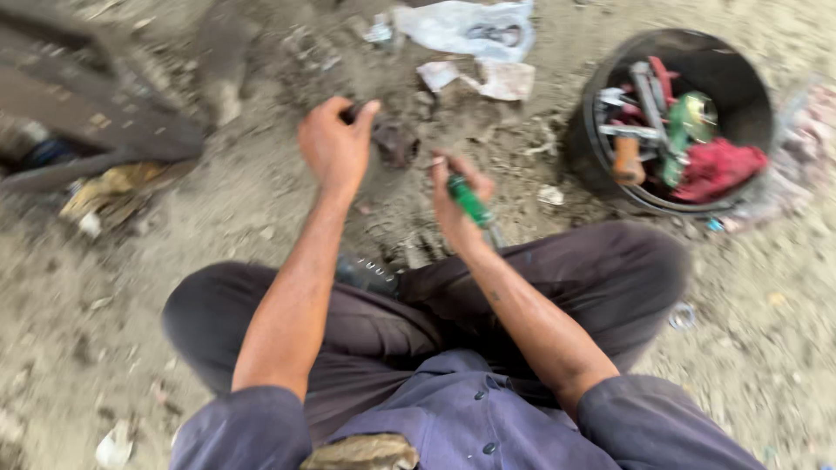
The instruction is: The person sits on the ground and uses a screwdriver to scrape and clean the inside of a metal part. They repeatedly scrape the interior surface and occasionally wipe the tool on the ground.
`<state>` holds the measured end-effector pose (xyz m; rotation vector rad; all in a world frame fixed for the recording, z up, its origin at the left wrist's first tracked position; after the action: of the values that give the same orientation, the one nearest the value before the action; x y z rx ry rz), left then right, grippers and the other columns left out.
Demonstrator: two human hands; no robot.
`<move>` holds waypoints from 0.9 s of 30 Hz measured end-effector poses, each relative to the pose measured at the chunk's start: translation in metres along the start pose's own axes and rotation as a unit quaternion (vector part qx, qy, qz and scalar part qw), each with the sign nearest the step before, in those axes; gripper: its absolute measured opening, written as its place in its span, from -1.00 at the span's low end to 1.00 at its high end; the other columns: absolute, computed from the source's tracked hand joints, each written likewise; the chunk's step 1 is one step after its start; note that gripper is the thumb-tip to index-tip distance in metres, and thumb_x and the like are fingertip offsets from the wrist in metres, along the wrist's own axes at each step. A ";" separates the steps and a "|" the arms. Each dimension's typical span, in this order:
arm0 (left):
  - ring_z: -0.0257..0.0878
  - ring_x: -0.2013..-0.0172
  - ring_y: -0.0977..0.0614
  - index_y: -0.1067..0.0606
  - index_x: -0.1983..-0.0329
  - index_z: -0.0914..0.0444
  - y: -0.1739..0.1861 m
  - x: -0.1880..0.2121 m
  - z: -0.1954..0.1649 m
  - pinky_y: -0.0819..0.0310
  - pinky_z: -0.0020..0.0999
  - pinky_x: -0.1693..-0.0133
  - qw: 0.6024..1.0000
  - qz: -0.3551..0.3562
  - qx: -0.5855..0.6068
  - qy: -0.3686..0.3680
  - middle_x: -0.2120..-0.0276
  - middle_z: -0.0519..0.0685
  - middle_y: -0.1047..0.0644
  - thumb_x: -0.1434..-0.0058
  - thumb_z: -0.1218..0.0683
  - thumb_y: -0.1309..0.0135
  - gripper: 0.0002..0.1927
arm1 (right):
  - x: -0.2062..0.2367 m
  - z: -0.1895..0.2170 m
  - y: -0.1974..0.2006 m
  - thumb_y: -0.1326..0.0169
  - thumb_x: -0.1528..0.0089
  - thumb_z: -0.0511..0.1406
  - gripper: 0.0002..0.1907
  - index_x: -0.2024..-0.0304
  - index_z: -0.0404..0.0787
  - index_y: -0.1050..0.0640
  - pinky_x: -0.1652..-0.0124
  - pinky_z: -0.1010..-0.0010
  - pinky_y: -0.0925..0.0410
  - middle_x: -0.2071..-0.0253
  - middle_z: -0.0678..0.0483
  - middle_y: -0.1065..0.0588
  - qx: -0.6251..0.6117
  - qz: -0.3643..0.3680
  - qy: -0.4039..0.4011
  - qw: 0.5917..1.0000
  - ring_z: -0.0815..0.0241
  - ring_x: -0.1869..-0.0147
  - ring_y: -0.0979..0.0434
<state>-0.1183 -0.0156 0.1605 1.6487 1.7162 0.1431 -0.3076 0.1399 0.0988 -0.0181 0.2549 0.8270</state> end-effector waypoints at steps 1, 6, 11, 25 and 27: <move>-0.03 0.62 -0.41 -0.55 0.48 0.33 0.002 0.003 -0.003 -0.24 -0.05 0.50 1.000 -0.007 -0.011 -0.015 0.66 0.10 -0.45 -0.12 -0.10 -0.46 -0.56 | 0.007 0.004 0.004 -0.15 -0.40 -0.34 -0.80 0.04 -0.39 -0.68 0.33 0.52 -0.38 0.36 0.04 -0.58 0.007 -0.013 0.007 1.000 0.38 0.32 -0.51; -0.24 0.52 -0.32 -0.57 0.37 0.39 -0.017 0.008 0.006 -0.15 -0.16 0.46 0.998 0.054 0.036 -0.022 0.60 0.05 -0.38 -0.37 -0.02 -0.43 -0.59 | 0.020 0.044 0.024 -0.12 -0.37 -0.31 -0.86 0.10 -0.22 -0.64 0.24 0.42 -0.48 0.31 0.05 -0.61 0.036 -0.026 0.092 0.995 0.34 0.25 -0.62; -0.15 0.49 -0.57 -0.64 0.35 0.37 -0.035 0.013 0.017 -0.42 -0.16 0.24 0.991 0.052 -0.071 -0.101 0.51 0.01 -0.59 -0.22 0.05 -0.37 -0.74 | -0.002 0.040 0.039 -0.13 -0.35 -0.28 -0.75 0.01 -0.28 -0.67 0.49 0.41 -0.36 0.52 0.02 -0.56 0.087 -0.037 -0.011 0.995 0.34 0.53 -0.50; -0.25 0.46 -0.58 -0.65 0.26 0.36 -0.046 0.016 0.036 -0.44 -0.23 0.27 0.991 0.136 0.004 0.015 0.48 -0.05 -0.60 -0.43 0.02 -0.43 -0.69 | 0.006 0.055 0.032 -0.10 -0.36 -0.27 -0.74 -0.01 -0.27 -0.66 0.49 0.46 -0.43 0.48 0.00 -0.60 0.072 0.011 0.002 0.997 0.33 0.50 -0.59; -0.26 0.46 -0.61 -0.68 0.19 0.35 -0.044 0.017 0.007 -0.47 -0.29 0.22 0.988 0.139 -0.013 -0.071 0.45 -0.03 -0.62 -0.43 0.03 -0.43 -0.72 | 0.001 0.065 0.041 -0.11 -0.38 -0.26 -0.74 -0.02 -0.26 -0.66 0.38 0.43 -0.46 0.43 0.00 -0.60 0.070 -0.015 0.029 0.997 0.33 0.42 -0.61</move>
<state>-0.1484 -0.0101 0.1238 1.8271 1.3672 0.1747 -0.3228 0.1754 0.1650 0.0845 0.3653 0.7778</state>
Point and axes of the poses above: each hand's wrist, its own x-axis away from the middle knuckle, its own y-axis out of the back of the hand, z = x × y, the point moved 10 cm from there along -x, towards the middle knuckle
